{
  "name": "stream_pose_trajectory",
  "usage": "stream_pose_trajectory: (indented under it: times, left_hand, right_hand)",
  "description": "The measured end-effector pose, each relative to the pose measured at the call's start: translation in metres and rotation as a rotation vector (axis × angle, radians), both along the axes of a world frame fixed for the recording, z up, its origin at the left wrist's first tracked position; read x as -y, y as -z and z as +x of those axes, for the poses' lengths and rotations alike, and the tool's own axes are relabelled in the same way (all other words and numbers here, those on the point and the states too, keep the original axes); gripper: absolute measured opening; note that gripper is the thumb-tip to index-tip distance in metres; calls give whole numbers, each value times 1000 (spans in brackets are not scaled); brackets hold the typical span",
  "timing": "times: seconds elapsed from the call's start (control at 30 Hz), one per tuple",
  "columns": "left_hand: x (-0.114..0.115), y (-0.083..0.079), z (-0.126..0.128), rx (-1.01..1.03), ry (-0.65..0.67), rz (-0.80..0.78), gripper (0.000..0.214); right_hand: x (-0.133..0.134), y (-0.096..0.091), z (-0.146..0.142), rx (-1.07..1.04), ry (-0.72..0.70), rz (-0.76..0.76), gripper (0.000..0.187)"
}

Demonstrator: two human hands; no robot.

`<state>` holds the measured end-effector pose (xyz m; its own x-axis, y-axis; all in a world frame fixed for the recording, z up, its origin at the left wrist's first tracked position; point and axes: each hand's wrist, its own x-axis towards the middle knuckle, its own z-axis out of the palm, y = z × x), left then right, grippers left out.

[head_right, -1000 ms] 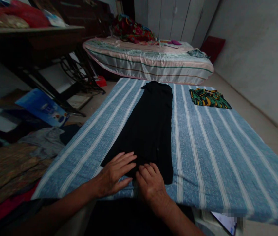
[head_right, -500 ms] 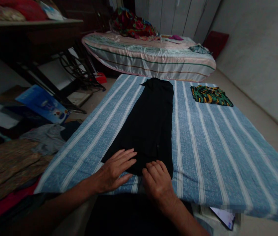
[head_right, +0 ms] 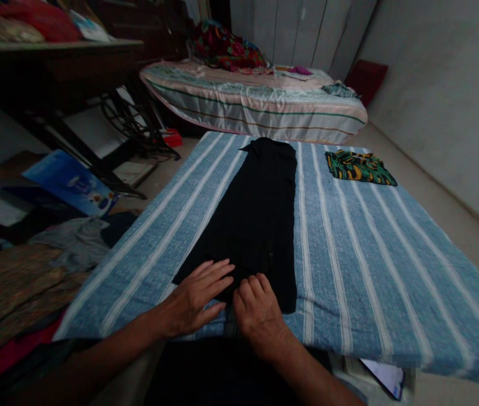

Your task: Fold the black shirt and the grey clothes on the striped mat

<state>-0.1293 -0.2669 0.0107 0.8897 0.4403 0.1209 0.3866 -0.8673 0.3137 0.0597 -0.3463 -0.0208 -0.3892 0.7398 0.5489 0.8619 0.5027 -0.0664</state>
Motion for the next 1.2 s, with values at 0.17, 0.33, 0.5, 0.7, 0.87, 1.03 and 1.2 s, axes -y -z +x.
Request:
stream_pose_trajectory:
  times: [0.17, 0.33, 0.5, 0.7, 0.87, 1.03, 1.2]
  left_hand:
    - [1, 0, -1, 26, -18, 3, 40]
    - [2, -2, -2, 15, -18, 11, 40]
    - [-1, -6, -3, -17, -5, -28, 46]
    - [-2, -14, -3, -54, -4, -50, 49]
    - [-2, -21, -4, -147, 6, -55, 56]
    - [-3, -18, -8, -116, 26, -23, 59]
    - [-5, -13, -11, -120, 40, -35, 70]
  right_hand:
    - [-1, 4, -2, -41, -5, 20, 33]
    - [-4, 7, -6, -73, -8, 85, 34]
    - [-3, 0, -9, -41, 43, 133, 35]
    - [0, 3, -14, 11, 73, 160, 36]
    - [-6, 17, -24, 71, 100, 122, 32]
    - [-15, 23, -23, 47, 75, 210, 34]
    - [-22, 18, -17, -27, 57, 210, 33]
